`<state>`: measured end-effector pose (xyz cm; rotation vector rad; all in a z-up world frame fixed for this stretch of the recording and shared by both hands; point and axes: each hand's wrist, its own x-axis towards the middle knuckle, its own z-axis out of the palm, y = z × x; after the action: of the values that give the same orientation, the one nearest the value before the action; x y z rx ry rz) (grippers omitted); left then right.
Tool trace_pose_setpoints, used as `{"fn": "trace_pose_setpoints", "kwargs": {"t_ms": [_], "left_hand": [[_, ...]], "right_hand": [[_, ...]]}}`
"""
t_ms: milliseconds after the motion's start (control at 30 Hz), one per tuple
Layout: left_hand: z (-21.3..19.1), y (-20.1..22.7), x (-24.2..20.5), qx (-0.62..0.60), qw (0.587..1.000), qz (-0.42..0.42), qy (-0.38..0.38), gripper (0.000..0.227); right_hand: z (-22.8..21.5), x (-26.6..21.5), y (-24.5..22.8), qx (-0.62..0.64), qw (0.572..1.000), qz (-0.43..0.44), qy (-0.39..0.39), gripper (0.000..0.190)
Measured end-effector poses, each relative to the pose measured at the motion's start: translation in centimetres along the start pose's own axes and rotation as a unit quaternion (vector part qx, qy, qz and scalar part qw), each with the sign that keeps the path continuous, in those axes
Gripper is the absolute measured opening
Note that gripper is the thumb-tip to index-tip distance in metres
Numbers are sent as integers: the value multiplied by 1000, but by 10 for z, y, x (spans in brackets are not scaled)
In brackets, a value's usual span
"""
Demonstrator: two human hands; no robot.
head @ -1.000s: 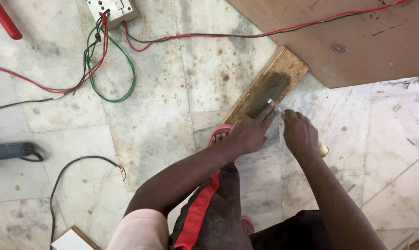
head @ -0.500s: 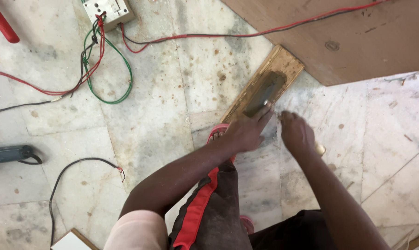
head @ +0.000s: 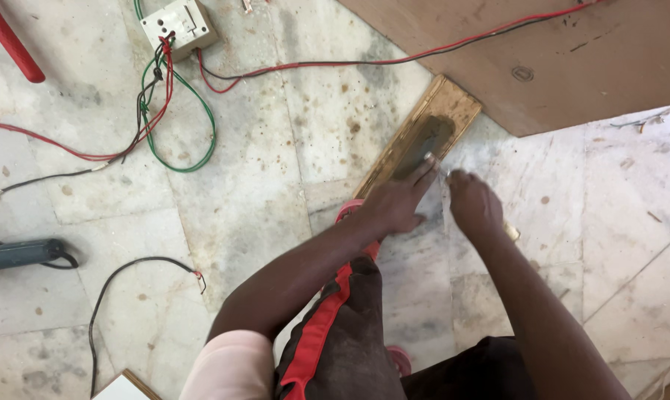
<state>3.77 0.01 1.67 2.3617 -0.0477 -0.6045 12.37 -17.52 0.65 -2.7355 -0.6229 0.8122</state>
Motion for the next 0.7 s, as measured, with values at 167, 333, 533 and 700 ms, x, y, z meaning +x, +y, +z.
{"fn": "trace_pose_setpoints", "kwargs": {"t_ms": [167, 333, 533, 700], "left_hand": [[9, -12, 13, -30, 999, 10, 20, 102], [36, -16, -9, 79, 986, 65, 131, 107], [-1, -15, 30, -16, 1000, 8, 17, 101], [5, -12, -10, -24, 998, 39, 35, 99]], "right_hand": [[-4, 6, -1, -13, 1000, 13, -5, 32], [0, -7, -1, -8, 999, -24, -27, 27], [-18, 20, -2, 11, 1000, 4, 23, 27], [1, -6, -5, 9, 1000, -5, -19, 26]]}}
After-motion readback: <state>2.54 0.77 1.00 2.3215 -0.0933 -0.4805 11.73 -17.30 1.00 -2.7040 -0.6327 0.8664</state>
